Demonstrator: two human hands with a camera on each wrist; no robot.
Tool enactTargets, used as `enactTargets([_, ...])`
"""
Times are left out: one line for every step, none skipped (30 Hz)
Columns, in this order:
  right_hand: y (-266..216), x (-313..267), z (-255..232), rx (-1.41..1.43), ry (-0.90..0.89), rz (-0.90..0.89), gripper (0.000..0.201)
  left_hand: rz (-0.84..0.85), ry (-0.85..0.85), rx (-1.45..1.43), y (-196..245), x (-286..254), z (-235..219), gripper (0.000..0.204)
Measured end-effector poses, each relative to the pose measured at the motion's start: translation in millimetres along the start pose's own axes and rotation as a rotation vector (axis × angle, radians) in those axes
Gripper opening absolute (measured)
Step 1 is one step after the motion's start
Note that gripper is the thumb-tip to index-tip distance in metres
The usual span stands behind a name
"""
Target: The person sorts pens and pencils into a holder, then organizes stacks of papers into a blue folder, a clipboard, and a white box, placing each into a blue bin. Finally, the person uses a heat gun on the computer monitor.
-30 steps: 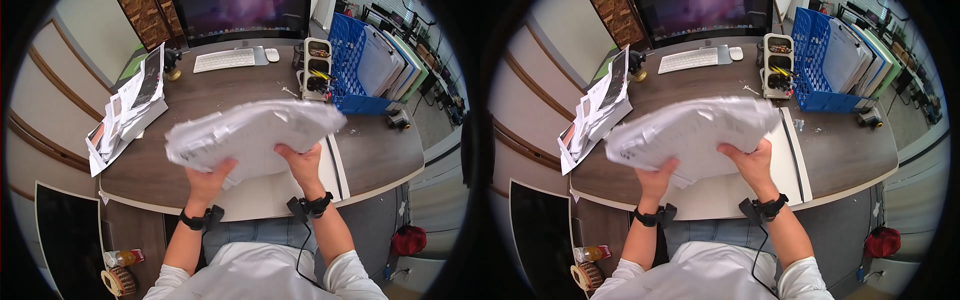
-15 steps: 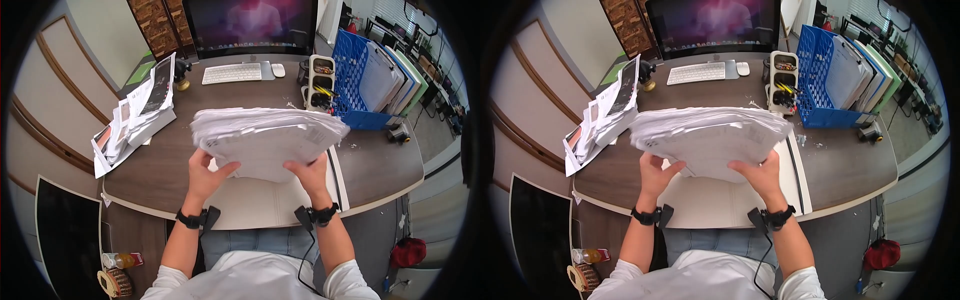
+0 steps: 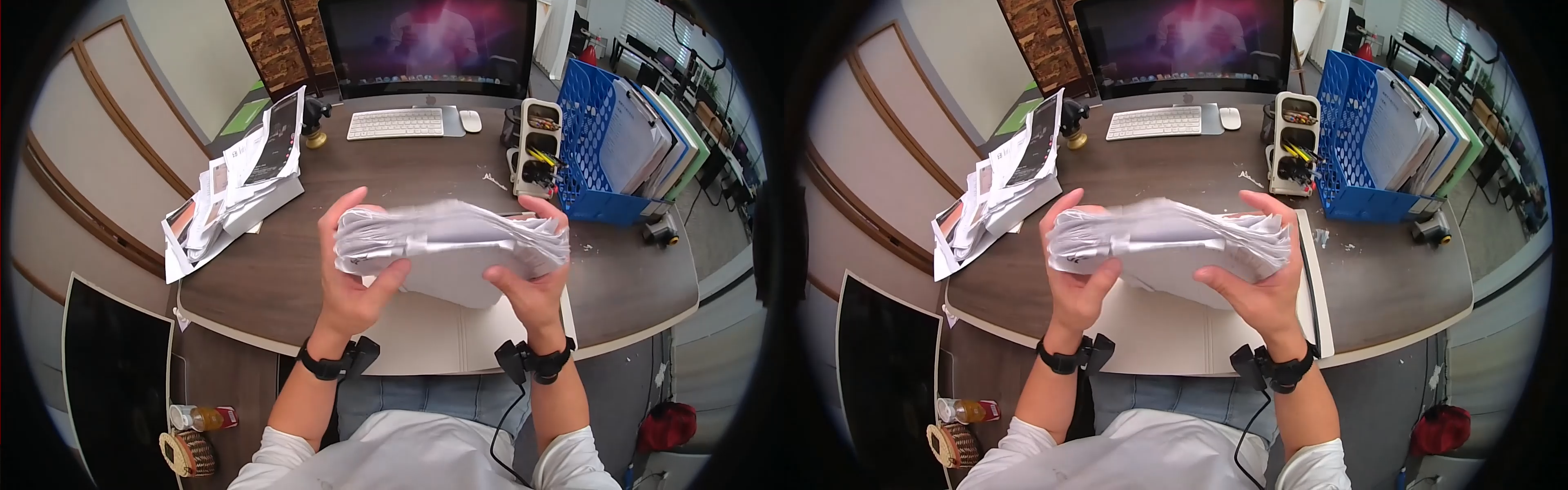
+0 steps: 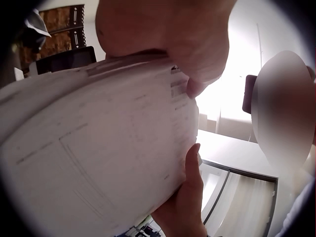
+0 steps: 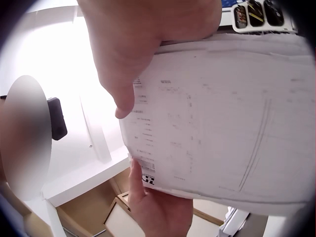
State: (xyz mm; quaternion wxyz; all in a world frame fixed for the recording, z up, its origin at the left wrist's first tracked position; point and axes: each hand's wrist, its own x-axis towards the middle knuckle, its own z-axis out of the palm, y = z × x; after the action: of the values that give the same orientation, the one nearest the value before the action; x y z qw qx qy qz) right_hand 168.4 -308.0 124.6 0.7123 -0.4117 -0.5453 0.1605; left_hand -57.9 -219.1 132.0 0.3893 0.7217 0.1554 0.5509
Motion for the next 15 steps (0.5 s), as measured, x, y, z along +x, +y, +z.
enactTargets([3,-4,-1,-0.035,-0.019,0.028,0.091,-0.005,-0.007,-0.004,-5,-4,0,0.078])
enactTargets([7,-6,-4,0.002,0.029,0.034,0.086,-0.061,0.079,-0.08,-10,-8,1,0.076])
enactTargets([10,-12,-8,-0.007,0.041,0.042,0.086,-0.122,0.164,-0.157,-18,-16,1,0.075])
enactTargets([16,-18,-12,0.068,0.052,0.221,0.082,-0.205,0.212,-0.189,-41,-32,0,0.068])
enactTargets([26,-25,-17,0.147,0.059,0.397,0.077,-0.21,0.204,-0.196,-57,-46,6,0.068])
enactTargets([47,-38,-26,-0.005,-0.035,0.358,0.059,-0.238,0.264,-0.192,-70,-59,15,0.059])
enactTargets([59,-45,-25,-0.006,-0.031,0.36,0.059,-0.265,0.324,-0.185,-70,-60,21,0.05])
enactTargets([68,-53,-23,-0.01,-0.018,0.498,0.052,-0.276,0.193,-0.002,-64,-63,21,0.042])
enactTargets([69,-58,-19,-0.016,-0.004,0.637,0.045,-0.284,0.187,-0.003,-67,-67,24,0.042])
enactTargets([68,-63,-14,-0.019,0.004,0.641,0.045,-0.323,0.225,-0.067,-73,-71,28,0.041])
enactTargets([68,-65,-6,-0.062,0.007,0.653,0.05,-0.36,0.263,-0.131,-77,-73,32,0.041])
enactTargets([66,-68,-1,-0.103,0.011,0.669,0.056,-0.368,0.256,-0.135,-73,-72,34,0.041])
enactTargets([69,-72,0,-0.103,0.021,0.676,0.056,-0.346,0.261,-0.106,-68,-70,34,0.039])
enactTargets([76,-76,1,-0.007,0.066,0.602,0.054,-0.32,0.267,-0.078,-61,-65,33,0.038])
enactTargets([87,-81,1,0.089,0.107,0.525,0.053,-0.294,0.274,-0.048,-58,-62,31,0.037])
